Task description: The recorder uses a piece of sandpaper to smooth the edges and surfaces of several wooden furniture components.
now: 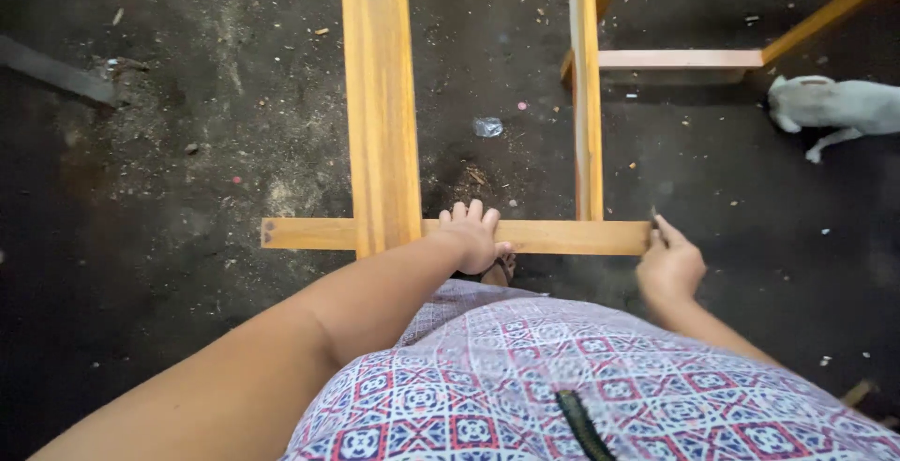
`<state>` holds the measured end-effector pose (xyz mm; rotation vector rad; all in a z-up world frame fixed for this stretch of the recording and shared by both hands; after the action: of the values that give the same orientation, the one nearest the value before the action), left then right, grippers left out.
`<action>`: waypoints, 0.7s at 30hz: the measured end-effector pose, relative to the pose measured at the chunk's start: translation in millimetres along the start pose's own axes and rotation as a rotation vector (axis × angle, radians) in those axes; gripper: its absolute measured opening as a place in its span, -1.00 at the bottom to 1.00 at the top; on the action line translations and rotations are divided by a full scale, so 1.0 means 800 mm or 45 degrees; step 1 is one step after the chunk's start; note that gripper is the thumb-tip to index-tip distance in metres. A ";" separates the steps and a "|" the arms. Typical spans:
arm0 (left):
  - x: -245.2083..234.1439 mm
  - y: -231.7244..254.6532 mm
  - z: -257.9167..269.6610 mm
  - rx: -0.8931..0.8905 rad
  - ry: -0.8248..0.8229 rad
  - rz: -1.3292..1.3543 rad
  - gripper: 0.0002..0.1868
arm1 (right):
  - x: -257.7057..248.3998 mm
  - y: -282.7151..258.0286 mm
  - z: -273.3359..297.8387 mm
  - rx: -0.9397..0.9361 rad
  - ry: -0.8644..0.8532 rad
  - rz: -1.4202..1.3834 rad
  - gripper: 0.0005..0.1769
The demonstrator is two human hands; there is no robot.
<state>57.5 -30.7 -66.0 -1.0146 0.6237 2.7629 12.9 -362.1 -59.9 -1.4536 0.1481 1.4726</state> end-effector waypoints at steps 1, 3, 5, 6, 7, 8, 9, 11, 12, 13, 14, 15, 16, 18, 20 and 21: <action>0.002 -0.001 0.001 0.013 -0.008 0.007 -0.29 | 0.002 0.003 0.007 0.070 -0.058 -0.019 -0.69; -0.003 0.005 0.008 0.005 -0.030 -0.001 -0.28 | 0.015 0.021 -0.030 -0.017 -0.034 0.055 -0.73; -0.007 0.007 0.006 -0.009 -0.040 -0.006 -0.27 | 0.026 0.024 -0.056 -0.116 -0.010 0.127 -0.75; -0.003 0.004 0.004 -0.017 -0.055 -0.002 -0.27 | 0.035 0.042 -0.061 0.071 -0.026 -0.027 -0.74; 0.001 0.001 0.002 -0.024 -0.071 0.002 -0.28 | 0.047 0.059 -0.063 0.260 -0.044 -0.181 -0.72; 0.000 0.001 0.001 -0.028 -0.062 0.011 -0.28 | 0.037 0.057 -0.056 0.247 -0.045 -0.178 -0.72; 0.000 0.002 0.000 -0.023 -0.066 0.007 -0.28 | 0.024 0.038 -0.048 0.046 -0.028 -0.050 -0.72; -0.001 -0.002 0.007 -0.027 -0.077 -0.004 -0.29 | 0.017 0.015 -0.027 -0.149 -0.020 0.070 -0.71; -0.003 0.001 0.008 -0.023 -0.078 0.014 -0.28 | 0.015 0.020 -0.024 -0.057 -0.058 0.083 -0.69; -0.005 0.004 0.009 -0.020 -0.078 0.032 -0.28 | 0.014 0.025 -0.021 0.035 -0.095 0.096 -0.67; -0.006 0.007 0.006 -0.010 -0.075 0.027 -0.28 | 0.024 0.036 -0.041 0.038 -0.084 0.093 -0.67; -0.006 0.009 0.005 -0.013 -0.087 0.032 -0.27 | 0.032 0.040 -0.061 -0.025 -0.036 0.166 -0.69; -0.003 0.004 0.008 -0.030 -0.105 0.035 -0.26 | 0.048 0.044 -0.074 -0.086 -0.001 0.235 -0.71; -0.002 0.002 0.007 -0.037 -0.117 0.031 -0.25 | 0.034 0.031 -0.059 0.025 -0.027 0.111 -0.72; -0.001 0.003 0.002 -0.046 -0.120 0.043 -0.24 | 0.019 0.025 -0.044 0.121 -0.055 -0.003 -0.72; -0.002 0.005 -0.001 -0.032 -0.100 0.043 -0.24 | 0.012 0.010 -0.032 -0.023 -0.050 0.057 -0.72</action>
<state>58.2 -34.7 -63.7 -0.9034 0.6020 2.8313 26.5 -378.1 -78.6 -1.4431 0.1444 1.5414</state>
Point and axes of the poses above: each hand's wrist, its own z-axis away from the middle knuckle, its own x-axis out of the palm, y = z × x, the point moved 9 cm from there along -z, towards the middle knuckle, and after that the axes turned 6 degrees about x, right-handed, at the moved point
